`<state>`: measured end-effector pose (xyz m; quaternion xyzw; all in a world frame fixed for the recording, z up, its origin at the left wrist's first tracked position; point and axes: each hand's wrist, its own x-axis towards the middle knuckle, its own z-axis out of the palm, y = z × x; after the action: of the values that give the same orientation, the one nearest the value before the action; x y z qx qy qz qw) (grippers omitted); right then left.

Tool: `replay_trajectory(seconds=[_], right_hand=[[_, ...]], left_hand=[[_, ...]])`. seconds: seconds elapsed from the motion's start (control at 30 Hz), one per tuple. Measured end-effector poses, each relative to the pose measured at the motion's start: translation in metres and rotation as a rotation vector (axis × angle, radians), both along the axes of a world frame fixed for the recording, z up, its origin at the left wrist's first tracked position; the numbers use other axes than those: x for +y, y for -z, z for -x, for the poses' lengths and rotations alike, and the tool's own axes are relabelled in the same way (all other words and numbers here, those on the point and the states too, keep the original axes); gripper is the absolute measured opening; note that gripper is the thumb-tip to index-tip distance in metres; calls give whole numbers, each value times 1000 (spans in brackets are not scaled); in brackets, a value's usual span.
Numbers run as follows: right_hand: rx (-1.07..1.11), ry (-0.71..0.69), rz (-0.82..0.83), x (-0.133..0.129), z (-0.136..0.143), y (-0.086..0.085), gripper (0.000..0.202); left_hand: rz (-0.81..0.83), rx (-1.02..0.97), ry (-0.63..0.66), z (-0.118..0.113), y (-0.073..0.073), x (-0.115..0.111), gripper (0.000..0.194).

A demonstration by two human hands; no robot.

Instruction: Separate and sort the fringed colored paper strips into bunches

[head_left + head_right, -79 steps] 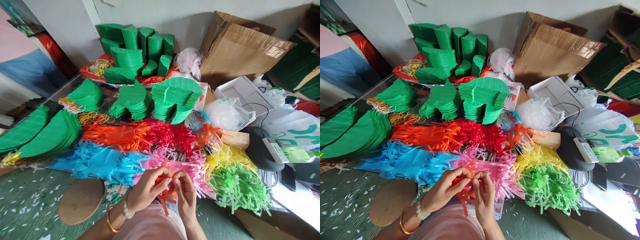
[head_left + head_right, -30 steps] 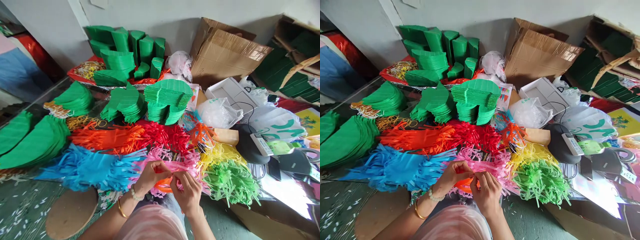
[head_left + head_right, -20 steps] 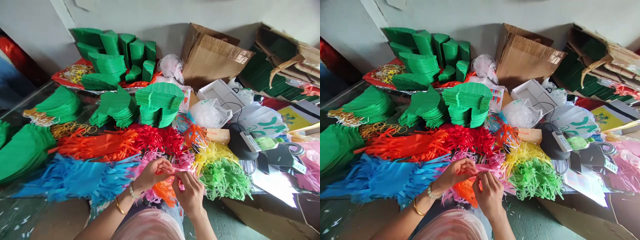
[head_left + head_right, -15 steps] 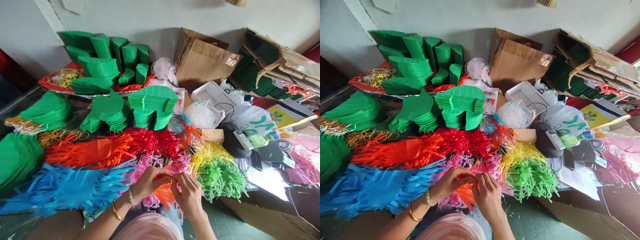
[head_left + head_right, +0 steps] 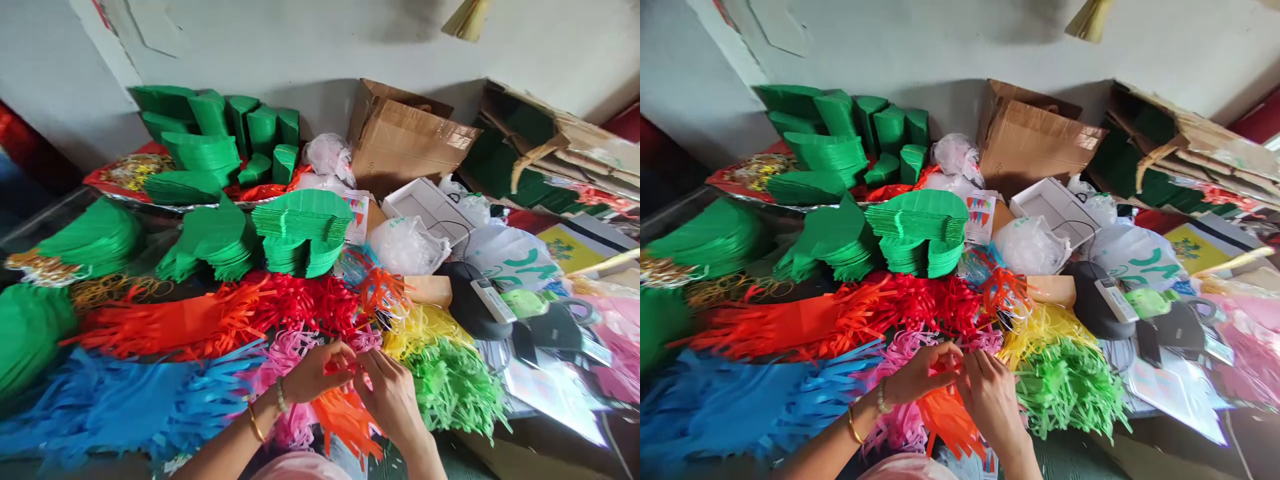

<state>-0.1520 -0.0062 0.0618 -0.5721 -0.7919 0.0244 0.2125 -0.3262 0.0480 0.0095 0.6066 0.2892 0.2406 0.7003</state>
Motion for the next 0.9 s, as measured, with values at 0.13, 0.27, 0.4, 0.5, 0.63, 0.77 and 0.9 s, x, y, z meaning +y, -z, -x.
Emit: replay_trajectory(seconds=[0.13,0.27,0.4,0.5,0.63,0.77,0.9], right_hand=[[3,-137,51,19,-6,9,24],[-28,-198,-12,38,-10,22,21],[-4,-87,-13,75,-35,32,19],[-42,230,-14,122,-81,32,17],[-115,698,115,180,-153,29,21],[-142,871,101,181,-172,37,28],[-18,619,241,109,-107,71,20]], left_hand=[[-3,74,-82,-1,5,0,36],[12,114,-243,-7,10,3,35],[61,110,-293,-11,28,5,36],[19,236,-305,2,43,4,36],[-53,444,-454,42,55,-1,28],[-121,550,-547,70,58,-24,22],[-300,563,-285,44,71,-59,20]])
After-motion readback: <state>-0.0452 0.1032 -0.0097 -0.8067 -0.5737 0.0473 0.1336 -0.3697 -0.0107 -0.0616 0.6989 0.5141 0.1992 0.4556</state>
